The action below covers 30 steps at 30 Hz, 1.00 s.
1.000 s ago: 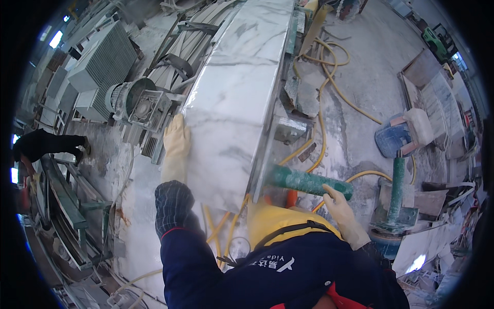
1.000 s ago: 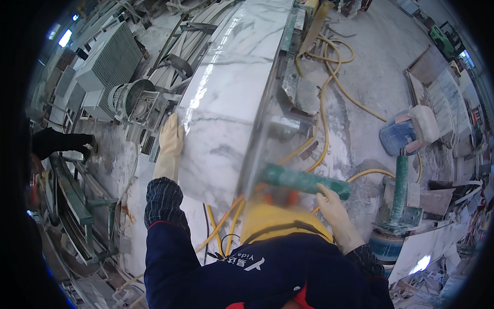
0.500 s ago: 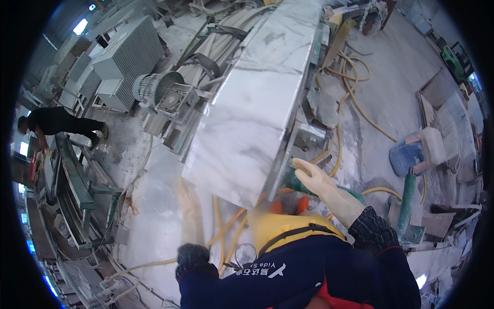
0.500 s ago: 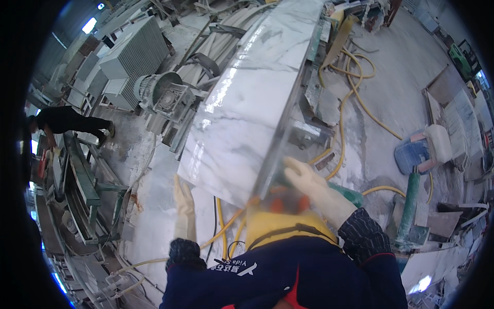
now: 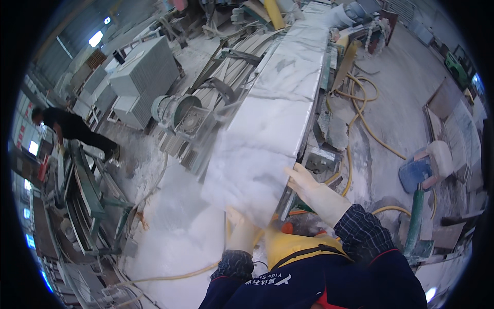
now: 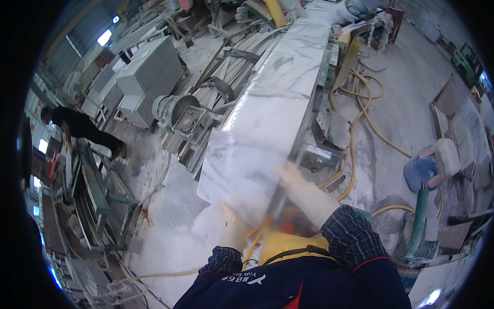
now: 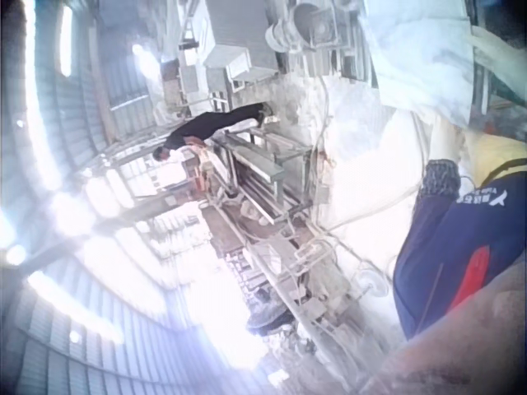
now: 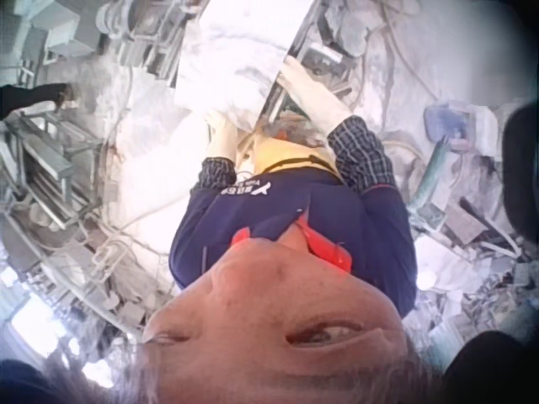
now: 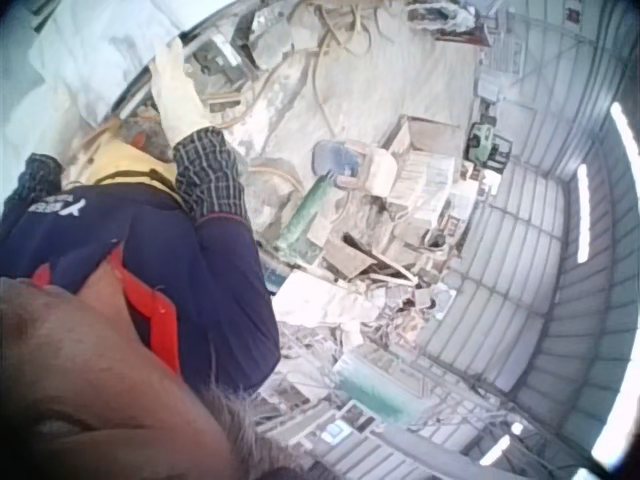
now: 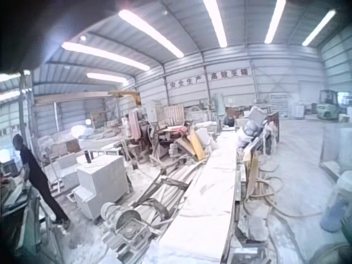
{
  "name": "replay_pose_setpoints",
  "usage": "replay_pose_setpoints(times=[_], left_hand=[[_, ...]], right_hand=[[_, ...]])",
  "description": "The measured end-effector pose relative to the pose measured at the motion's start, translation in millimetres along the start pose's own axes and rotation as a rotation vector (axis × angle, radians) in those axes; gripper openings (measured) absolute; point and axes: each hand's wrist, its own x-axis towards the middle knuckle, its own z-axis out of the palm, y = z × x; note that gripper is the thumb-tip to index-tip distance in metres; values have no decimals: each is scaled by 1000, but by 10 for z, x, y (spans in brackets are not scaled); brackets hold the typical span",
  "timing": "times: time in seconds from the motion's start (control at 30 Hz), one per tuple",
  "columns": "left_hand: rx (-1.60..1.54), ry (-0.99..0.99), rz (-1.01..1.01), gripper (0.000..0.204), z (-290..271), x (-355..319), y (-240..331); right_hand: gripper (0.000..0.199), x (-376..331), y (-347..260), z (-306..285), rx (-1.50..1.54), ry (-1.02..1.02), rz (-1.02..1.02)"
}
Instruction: The person repeatedly wipes the surface of large white stone slabs with a cloth or sponge in a factory setting. They move along the slab, wiping different sections, and occasionally reposition the slab or their stance to reach new areas.
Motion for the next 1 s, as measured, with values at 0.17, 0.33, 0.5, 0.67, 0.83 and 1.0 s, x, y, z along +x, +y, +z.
replay_pose_setpoints(times=[0.17, 0.33, 0.5, 0.67, 0.83, 1.0], left_hand=[[166, -174, 68, 64, 199, 193, 14], [466, -351, 189, 63, 644, 194, 43], [729, -300, 428, 62, 913, 13, -112], [915, -238, 635, 61, 945, -296, -154], [1060, -275, 771, 61, 1016, -1003, -442], [1213, -492, 759, 62, 1175, -2457, -1149]], right_hand=[[55, -250, 14, 285, -398, 108, 11], [50, -729, -198, 533, -847, -105, -344], [43, -1144, -206, 206, -886, -65, -512], [43, -1822, -101, -479, -655, 10, -391], [45, -2703, 274, -1464, 109, 38, -398], [58, -4096, 929, -2463, 32, 473, -376]])
